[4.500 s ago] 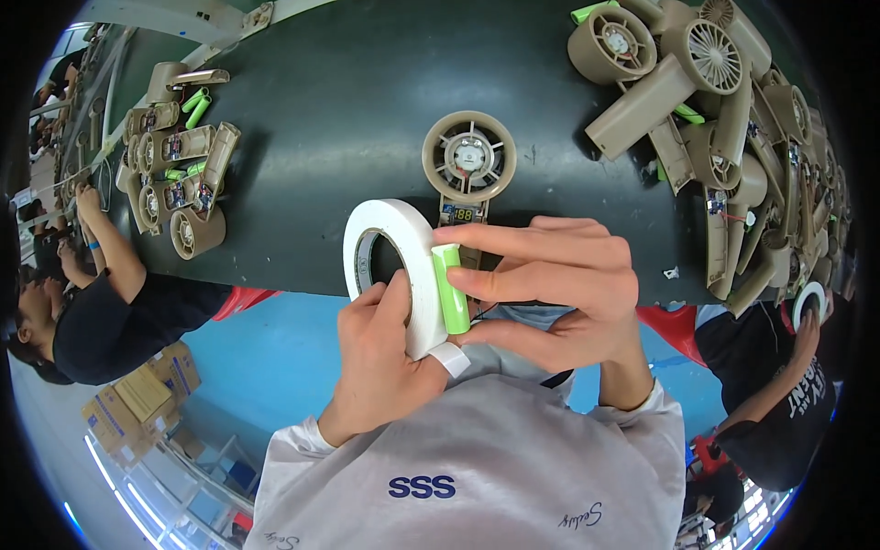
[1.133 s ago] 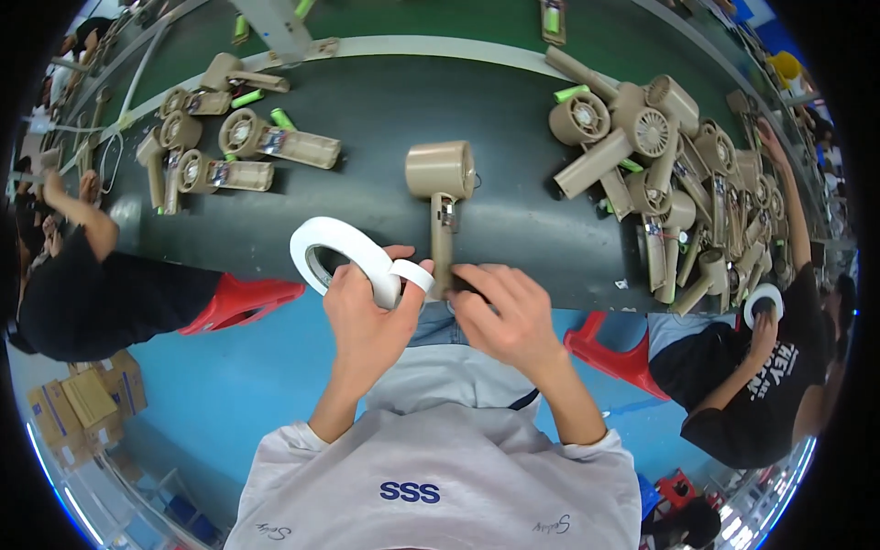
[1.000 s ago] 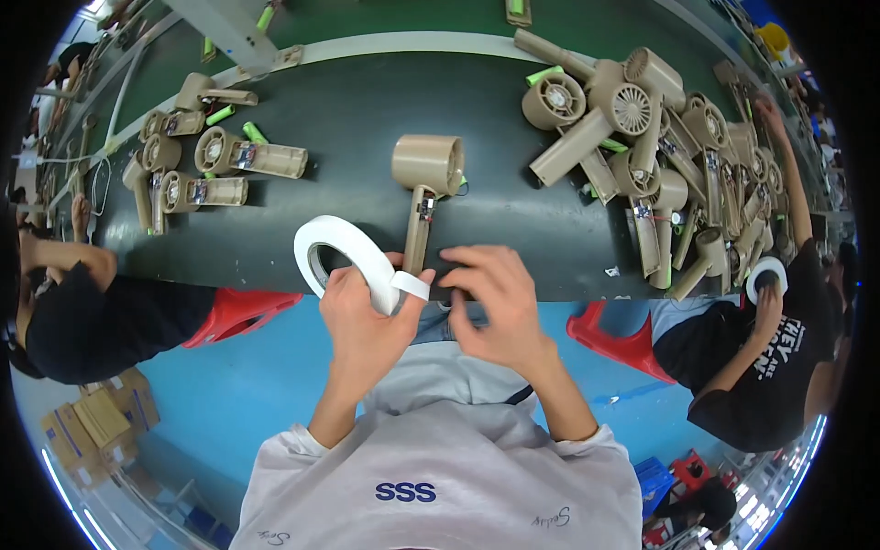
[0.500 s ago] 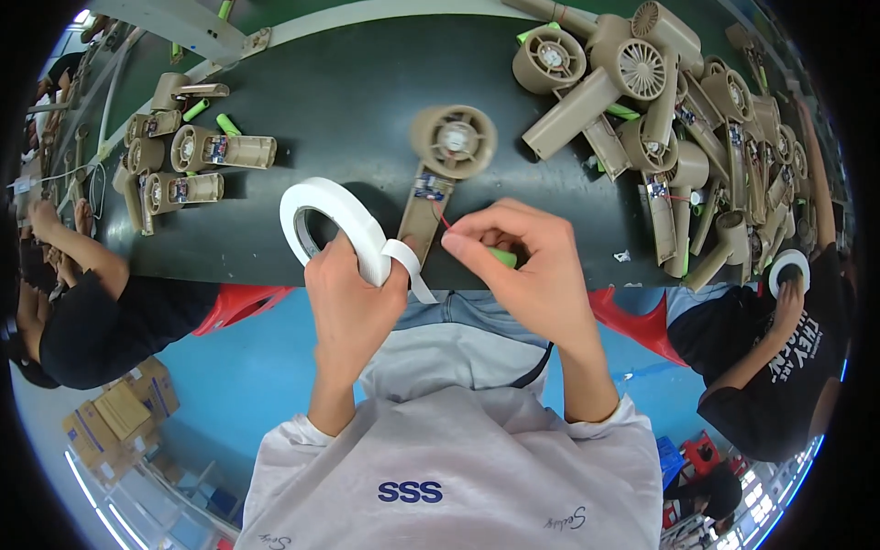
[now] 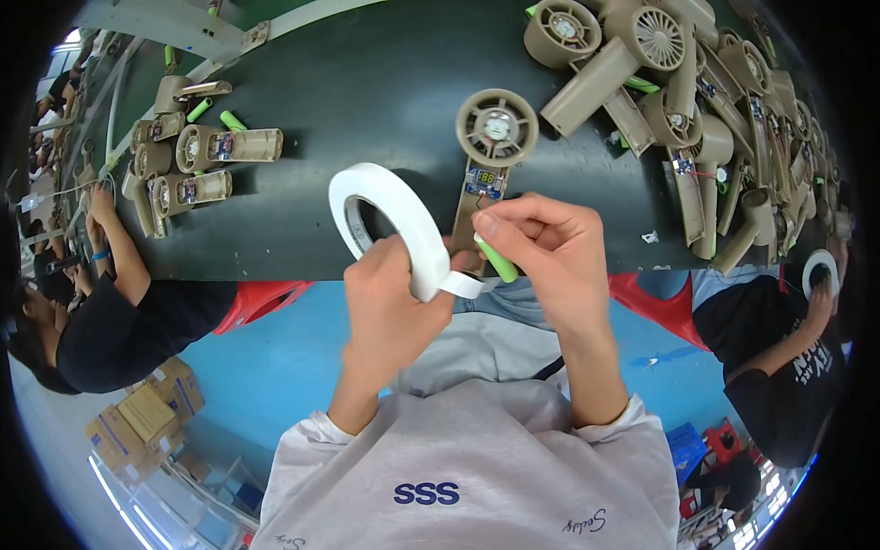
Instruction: The person assembles portable fans by applying tape to batteries, inserting the batteries into fan casings, and placing the assembled fan housings onto the conveyor belt.
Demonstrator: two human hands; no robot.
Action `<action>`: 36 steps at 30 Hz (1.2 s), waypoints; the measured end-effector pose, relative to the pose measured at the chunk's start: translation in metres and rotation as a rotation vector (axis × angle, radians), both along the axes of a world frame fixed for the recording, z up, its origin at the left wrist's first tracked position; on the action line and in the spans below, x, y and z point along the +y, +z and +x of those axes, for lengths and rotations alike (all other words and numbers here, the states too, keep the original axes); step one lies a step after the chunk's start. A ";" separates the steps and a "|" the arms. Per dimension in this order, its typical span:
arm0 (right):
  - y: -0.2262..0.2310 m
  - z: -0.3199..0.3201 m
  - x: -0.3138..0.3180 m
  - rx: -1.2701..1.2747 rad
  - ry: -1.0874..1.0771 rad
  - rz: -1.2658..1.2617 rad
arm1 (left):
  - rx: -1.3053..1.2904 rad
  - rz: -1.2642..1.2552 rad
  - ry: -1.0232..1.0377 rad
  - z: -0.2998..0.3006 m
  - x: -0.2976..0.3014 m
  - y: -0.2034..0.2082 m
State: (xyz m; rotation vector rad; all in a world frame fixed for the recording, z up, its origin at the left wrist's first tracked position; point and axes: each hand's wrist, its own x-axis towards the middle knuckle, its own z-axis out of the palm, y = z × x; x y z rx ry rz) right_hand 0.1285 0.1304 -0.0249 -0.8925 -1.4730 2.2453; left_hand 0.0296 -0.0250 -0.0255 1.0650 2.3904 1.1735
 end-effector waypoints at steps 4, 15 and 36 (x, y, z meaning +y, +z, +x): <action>0.005 0.009 0.002 -0.011 -0.021 -0.016 | 0.059 0.271 0.160 0.009 0.008 0.008; 0.001 0.015 0.003 0.079 0.001 0.011 | -0.674 0.321 0.130 0.016 0.016 0.031; 0.011 0.011 0.021 0.203 0.112 0.958 | 0.246 -0.059 0.075 -0.001 -0.003 0.034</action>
